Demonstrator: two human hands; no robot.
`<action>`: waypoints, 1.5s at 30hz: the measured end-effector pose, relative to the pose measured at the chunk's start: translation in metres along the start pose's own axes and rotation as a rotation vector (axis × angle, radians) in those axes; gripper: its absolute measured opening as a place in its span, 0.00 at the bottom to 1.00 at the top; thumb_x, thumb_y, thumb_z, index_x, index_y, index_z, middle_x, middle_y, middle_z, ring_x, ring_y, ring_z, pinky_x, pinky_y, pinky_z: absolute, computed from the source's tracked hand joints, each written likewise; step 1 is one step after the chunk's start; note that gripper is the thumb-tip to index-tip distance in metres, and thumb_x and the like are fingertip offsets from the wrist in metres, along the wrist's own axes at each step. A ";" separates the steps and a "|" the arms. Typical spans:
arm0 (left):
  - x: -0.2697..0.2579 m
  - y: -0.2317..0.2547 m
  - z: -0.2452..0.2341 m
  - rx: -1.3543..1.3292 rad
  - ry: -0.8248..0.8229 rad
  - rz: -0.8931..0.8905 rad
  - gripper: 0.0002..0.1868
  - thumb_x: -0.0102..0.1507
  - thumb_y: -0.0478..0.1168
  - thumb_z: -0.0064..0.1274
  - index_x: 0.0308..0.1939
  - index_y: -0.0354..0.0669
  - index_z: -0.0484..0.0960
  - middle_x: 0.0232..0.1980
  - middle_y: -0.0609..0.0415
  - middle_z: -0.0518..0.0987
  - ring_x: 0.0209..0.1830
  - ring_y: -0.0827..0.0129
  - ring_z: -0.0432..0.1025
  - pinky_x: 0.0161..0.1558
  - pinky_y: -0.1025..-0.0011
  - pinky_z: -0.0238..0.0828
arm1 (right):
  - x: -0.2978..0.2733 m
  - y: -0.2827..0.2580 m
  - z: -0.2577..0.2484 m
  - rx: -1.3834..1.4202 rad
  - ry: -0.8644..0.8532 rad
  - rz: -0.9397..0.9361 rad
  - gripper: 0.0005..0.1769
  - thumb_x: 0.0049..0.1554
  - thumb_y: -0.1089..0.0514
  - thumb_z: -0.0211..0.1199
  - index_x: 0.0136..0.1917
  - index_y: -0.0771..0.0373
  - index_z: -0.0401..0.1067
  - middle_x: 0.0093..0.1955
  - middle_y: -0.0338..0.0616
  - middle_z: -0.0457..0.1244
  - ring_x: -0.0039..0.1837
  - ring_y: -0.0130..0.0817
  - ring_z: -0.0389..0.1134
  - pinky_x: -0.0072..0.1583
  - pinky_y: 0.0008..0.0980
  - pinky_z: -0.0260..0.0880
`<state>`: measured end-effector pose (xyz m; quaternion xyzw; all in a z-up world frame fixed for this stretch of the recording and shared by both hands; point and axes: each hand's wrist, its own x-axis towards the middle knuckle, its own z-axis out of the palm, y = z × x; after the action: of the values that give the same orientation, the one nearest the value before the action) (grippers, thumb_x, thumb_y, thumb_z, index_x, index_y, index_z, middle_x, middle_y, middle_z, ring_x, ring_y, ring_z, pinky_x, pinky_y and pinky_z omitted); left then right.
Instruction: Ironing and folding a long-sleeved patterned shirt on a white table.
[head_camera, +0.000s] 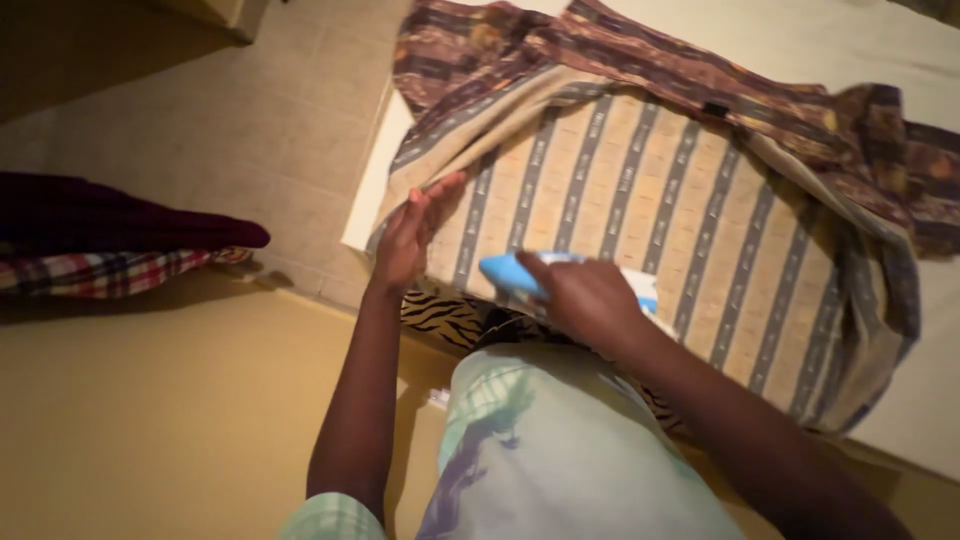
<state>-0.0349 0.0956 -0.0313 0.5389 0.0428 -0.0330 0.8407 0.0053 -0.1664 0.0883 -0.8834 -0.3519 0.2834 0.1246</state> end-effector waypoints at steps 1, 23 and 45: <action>-0.006 0.003 -0.002 0.003 0.017 0.008 0.39 0.76 0.60 0.25 0.74 0.27 0.64 0.78 0.39 0.65 0.82 0.53 0.57 0.82 0.59 0.47 | 0.002 -0.009 -0.002 -0.005 -0.005 -0.017 0.35 0.53 0.48 0.68 0.72 0.49 0.63 0.45 0.50 0.72 0.43 0.52 0.73 0.42 0.52 0.70; -0.024 0.004 0.041 -0.059 0.248 0.219 0.37 0.76 0.59 0.32 0.73 0.27 0.66 0.73 0.37 0.72 0.76 0.57 0.66 0.78 0.60 0.57 | 0.036 0.000 0.000 0.064 0.029 0.309 0.33 0.57 0.46 0.65 0.74 0.46 0.62 0.47 0.47 0.72 0.39 0.45 0.75 0.40 0.47 0.73; 0.121 -0.073 0.178 1.590 -0.275 0.408 0.39 0.73 0.57 0.39 0.80 0.35 0.54 0.84 0.45 0.51 0.85 0.59 0.42 0.81 0.50 0.29 | -0.032 0.208 -0.019 0.109 0.516 0.787 0.39 0.51 0.39 0.75 0.71 0.52 0.67 0.58 0.55 0.69 0.57 0.58 0.71 0.54 0.55 0.69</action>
<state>0.0849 -0.0980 -0.0367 0.9603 -0.1950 0.0339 0.1968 0.1124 -0.3389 0.0296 -0.9833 0.0674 0.0984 0.1374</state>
